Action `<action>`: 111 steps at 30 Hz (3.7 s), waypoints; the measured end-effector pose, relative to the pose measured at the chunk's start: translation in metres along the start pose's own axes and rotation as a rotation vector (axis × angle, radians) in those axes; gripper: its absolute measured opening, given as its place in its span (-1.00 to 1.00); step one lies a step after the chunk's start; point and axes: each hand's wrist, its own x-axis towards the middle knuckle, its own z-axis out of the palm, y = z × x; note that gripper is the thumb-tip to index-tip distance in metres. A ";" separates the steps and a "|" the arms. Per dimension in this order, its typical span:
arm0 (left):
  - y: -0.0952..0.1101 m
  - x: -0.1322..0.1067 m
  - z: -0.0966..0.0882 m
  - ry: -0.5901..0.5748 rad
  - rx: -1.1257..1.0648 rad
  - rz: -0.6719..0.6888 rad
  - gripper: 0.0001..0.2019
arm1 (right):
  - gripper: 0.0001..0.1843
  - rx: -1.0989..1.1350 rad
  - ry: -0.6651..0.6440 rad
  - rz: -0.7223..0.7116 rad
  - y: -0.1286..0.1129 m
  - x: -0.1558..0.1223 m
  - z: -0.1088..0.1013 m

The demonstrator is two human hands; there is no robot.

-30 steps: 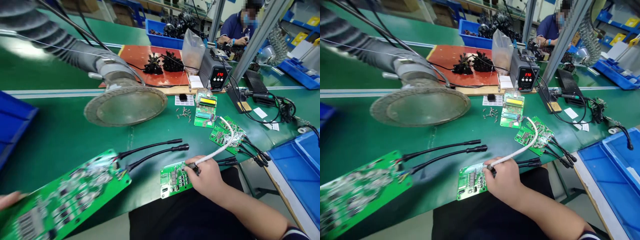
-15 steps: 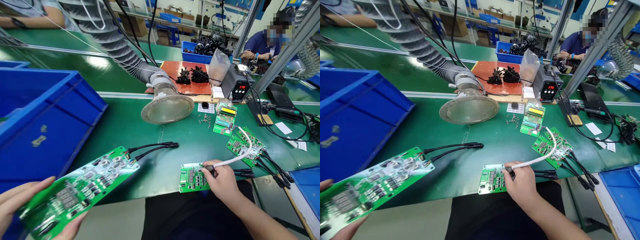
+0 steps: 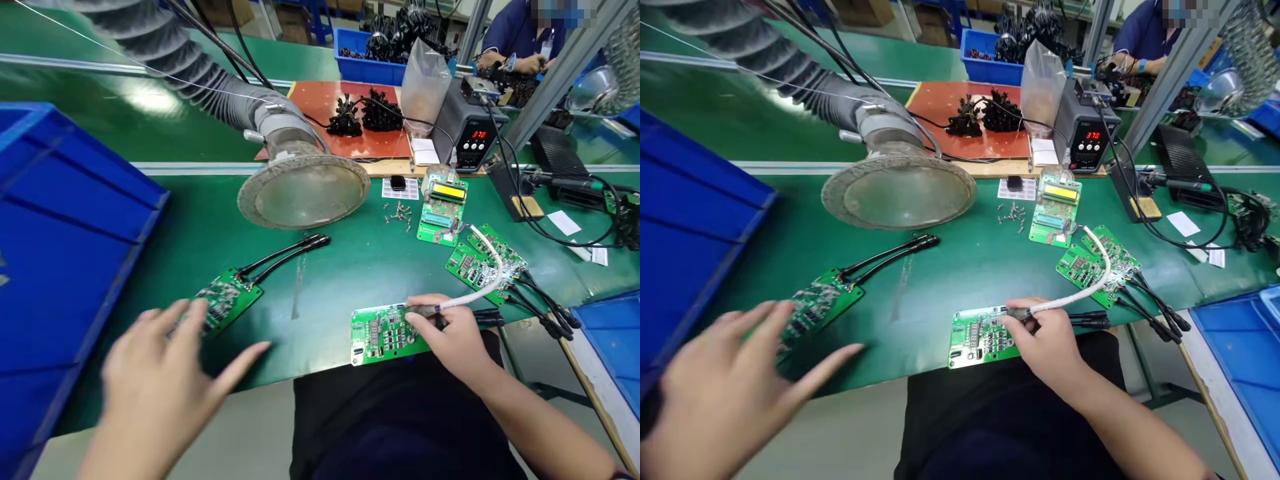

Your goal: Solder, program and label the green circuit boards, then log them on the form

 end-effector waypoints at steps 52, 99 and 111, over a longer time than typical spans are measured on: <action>0.111 0.111 0.076 -0.319 -0.444 0.566 -0.26 | -0.85 0.085 0.101 -0.037 0.011 0.055 -0.005; 0.107 0.115 0.075 -0.428 -0.559 0.509 -0.28 | -0.91 -0.232 0.219 -0.216 0.016 0.065 0.009; 0.103 0.118 0.076 -0.401 -0.574 0.541 -0.36 | -0.86 -0.125 0.166 -0.082 0.011 0.074 0.015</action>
